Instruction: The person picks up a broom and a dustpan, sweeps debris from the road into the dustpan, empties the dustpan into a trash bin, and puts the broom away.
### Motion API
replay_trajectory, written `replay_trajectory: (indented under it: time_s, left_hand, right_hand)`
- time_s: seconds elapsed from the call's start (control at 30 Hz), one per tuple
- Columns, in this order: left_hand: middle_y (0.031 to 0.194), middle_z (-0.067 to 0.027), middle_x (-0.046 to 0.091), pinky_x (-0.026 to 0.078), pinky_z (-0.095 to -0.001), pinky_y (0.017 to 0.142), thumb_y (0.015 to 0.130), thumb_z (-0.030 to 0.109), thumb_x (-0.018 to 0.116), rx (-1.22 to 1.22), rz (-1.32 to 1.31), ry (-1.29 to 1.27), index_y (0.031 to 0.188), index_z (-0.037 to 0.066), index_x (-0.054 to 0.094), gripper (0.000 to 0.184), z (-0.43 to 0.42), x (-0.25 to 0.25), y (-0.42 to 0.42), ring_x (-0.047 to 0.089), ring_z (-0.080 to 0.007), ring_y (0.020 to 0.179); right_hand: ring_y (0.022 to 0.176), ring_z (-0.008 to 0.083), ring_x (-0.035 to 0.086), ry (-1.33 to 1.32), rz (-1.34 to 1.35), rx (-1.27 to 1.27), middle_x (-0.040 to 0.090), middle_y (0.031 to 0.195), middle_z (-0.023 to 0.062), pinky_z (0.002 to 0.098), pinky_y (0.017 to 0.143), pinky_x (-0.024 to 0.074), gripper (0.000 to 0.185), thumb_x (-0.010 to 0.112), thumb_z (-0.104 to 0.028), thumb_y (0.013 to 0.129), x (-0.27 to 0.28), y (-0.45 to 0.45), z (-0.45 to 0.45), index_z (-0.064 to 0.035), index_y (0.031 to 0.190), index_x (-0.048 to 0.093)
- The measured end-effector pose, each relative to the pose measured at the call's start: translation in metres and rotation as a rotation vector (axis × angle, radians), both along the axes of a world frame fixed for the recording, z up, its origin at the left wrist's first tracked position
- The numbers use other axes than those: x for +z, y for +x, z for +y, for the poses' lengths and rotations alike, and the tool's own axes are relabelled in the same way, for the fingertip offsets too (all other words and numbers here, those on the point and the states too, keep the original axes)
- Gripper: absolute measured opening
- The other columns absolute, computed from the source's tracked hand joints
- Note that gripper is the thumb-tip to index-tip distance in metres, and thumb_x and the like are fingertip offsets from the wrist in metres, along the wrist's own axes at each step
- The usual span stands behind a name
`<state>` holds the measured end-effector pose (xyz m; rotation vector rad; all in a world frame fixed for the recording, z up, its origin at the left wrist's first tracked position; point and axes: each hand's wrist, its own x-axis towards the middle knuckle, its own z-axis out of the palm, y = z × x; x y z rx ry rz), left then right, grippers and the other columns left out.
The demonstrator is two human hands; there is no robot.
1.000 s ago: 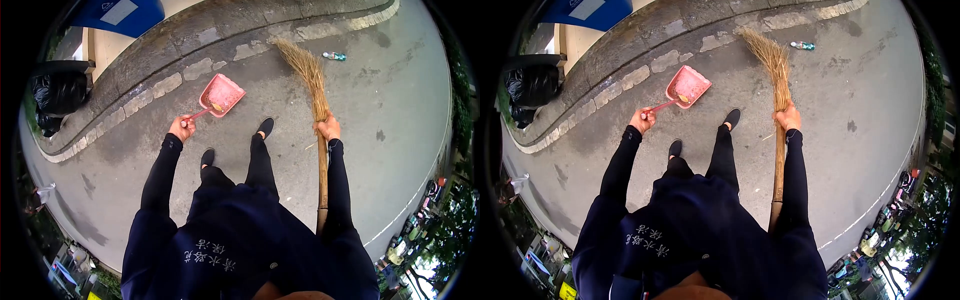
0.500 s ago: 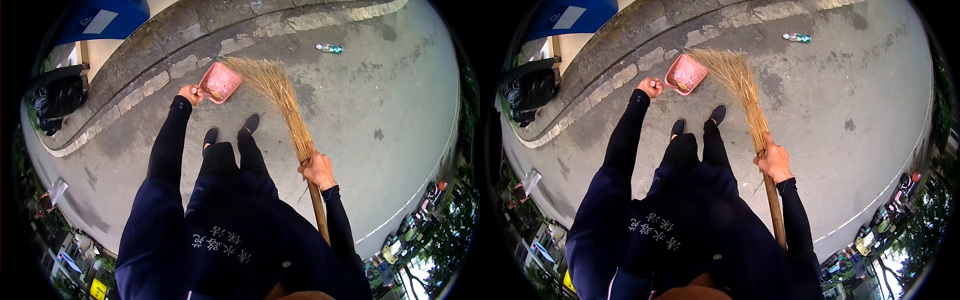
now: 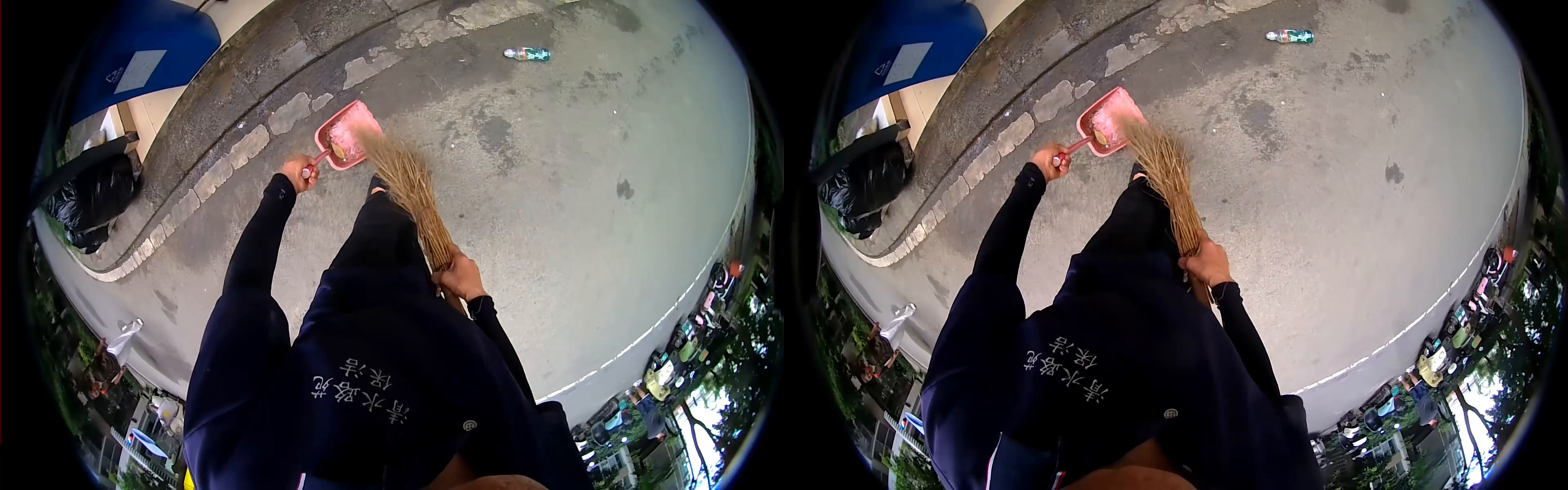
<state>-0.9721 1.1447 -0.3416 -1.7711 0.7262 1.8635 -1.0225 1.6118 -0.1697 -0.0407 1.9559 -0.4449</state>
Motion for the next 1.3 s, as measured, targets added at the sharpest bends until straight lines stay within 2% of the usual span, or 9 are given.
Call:
replay_trajectory:
  time_s: [0.23, 0.33, 0.47, 0.6, 0.7, 0.87, 1.07, 1.13, 1.3]
  left_hand:
    - [0.06, -0.0045, 0.051, 0.038, -0.0257, 0.042, 0.092, 0.011, 0.051, 0.078, 0.107, 0.121, 0.082, 0.005, 0.048, 0.012, 0.004, 0.023, -0.028, 0.049, -0.0152, 0.048]
    - [0.059, -0.0048, 0.051, 0.038, -0.0275, 0.043, 0.093, 0.015, 0.051, 0.099, 0.088, 0.156, 0.083, 0.006, 0.049, 0.014, 0.011, 0.002, -0.065, 0.048, -0.0158, 0.048]
    - [0.058, -0.0036, 0.049, 0.035, -0.0264, 0.042, 0.097, 0.013, 0.047, 0.102, 0.082, 0.179, 0.076, 0.006, 0.046, 0.022, 0.045, 0.026, -0.143, 0.045, -0.0146, 0.046]
    - [0.06, -0.0038, 0.048, 0.036, -0.0263, 0.043, 0.096, 0.013, 0.049, 0.14, 0.041, 0.194, 0.078, 0.006, 0.046, 0.019, 0.073, 0.011, -0.195, 0.046, -0.0151, 0.047]
    - [0.061, -0.0043, 0.047, 0.035, -0.0264, 0.044, 0.093, 0.012, 0.05, 0.199, 0.06, 0.12, 0.08, 0.005, 0.046, 0.016, 0.101, 0.004, -0.22, 0.046, -0.0156, 0.048]
    - [0.063, -0.008, 0.049, 0.04, -0.0288, 0.048, 0.093, 0.012, 0.05, 0.361, 0.067, 0.087, 0.086, 0.001, 0.049, 0.013, 0.145, 0.011, -0.254, 0.05, -0.0189, 0.052]
    - [0.062, -0.0064, 0.046, 0.04, -0.0259, 0.046, 0.091, 0.005, 0.051, 0.466, 0.041, -0.006, 0.08, 0.002, 0.045, 0.013, 0.204, 0.046, -0.32, 0.049, -0.0176, 0.051]
    - [0.061, -0.0062, 0.046, 0.039, -0.0259, 0.045, 0.091, 0.005, 0.05, 0.452, 0.09, 0.001, 0.08, 0.002, 0.045, 0.013, 0.22, 0.061, -0.351, 0.049, -0.0175, 0.05]
    - [0.061, -0.0066, 0.047, 0.038, -0.0265, 0.044, 0.092, 0.004, 0.045, 0.381, 0.179, 0.029, 0.081, 0.001, 0.045, 0.012, 0.253, 0.089, -0.465, 0.048, -0.0175, 0.049]
  right_hand:
    - [0.088, 0.0381, 0.071, 0.1, 0.158, -0.181, 0.073, 0.09, 0.0212, 0.0438, 0.08, 0.0555, 0.08, 0.08, -0.022, 0.065, 0.058, -0.064, 0.024, -0.0069, 0.137, 0.049]
    - [0.091, 0.0369, 0.071, 0.135, 0.276, -0.288, 0.073, 0.094, 0.0211, 0.0423, 0.081, 0.0556, 0.078, 0.079, -0.022, 0.066, 0.035, -0.115, 0.041, -0.0048, 0.136, 0.052]
    - [0.066, 0.0246, 0.073, 0.072, 0.488, -0.31, 0.073, 0.079, 0.0143, 0.0355, 0.067, 0.0579, 0.062, 0.077, -0.012, 0.066, -0.023, -0.205, 0.089, -0.0006, 0.123, 0.057]
    - [0.089, 0.0347, 0.073, 0.127, 0.381, -0.251, 0.074, 0.092, 0.0199, 0.0418, 0.082, 0.0569, 0.07, 0.079, -0.027, 0.064, -0.059, -0.291, 0.095, -0.0041, 0.128, 0.06]
    - [0.087, 0.0386, 0.072, 0.292, 0.336, 0.175, 0.073, 0.089, 0.0219, 0.0453, 0.079, 0.0583, 0.038, 0.079, -0.031, 0.065, -0.069, -0.297, 0.073, -0.0024, 0.09, 0.074]
    - [0.091, 0.0429, 0.069, -0.024, 0.064, 0.276, 0.071, 0.092, 0.0253, 0.0506, 0.08, 0.0554, 0.069, 0.081, -0.029, 0.065, 0.009, -0.308, 0.129, -0.0067, 0.122, 0.051]
    - [0.088, 0.043, 0.068, -0.042, 0.228, -0.024, 0.071, 0.088, 0.0243, 0.0488, 0.079, 0.0545, 0.076, 0.079, -0.024, 0.063, 0.06, -0.389, 0.252, -0.0077, 0.132, 0.051]
    - [0.079, 0.0336, 0.071, 0.016, 0.246, -0.218, 0.072, 0.084, 0.0176, 0.0411, 0.075, 0.0558, 0.073, 0.078, -0.021, 0.063, 0.069, -0.428, 0.285, -0.0071, 0.131, 0.054]
    - [0.081, 0.0284, 0.073, -0.113, 0.356, -0.743, 0.074, 0.087, 0.015, 0.0382, 0.077, 0.0556, 0.074, 0.08, -0.021, 0.063, 0.02, -0.481, 0.406, -0.0006, 0.129, 0.053]
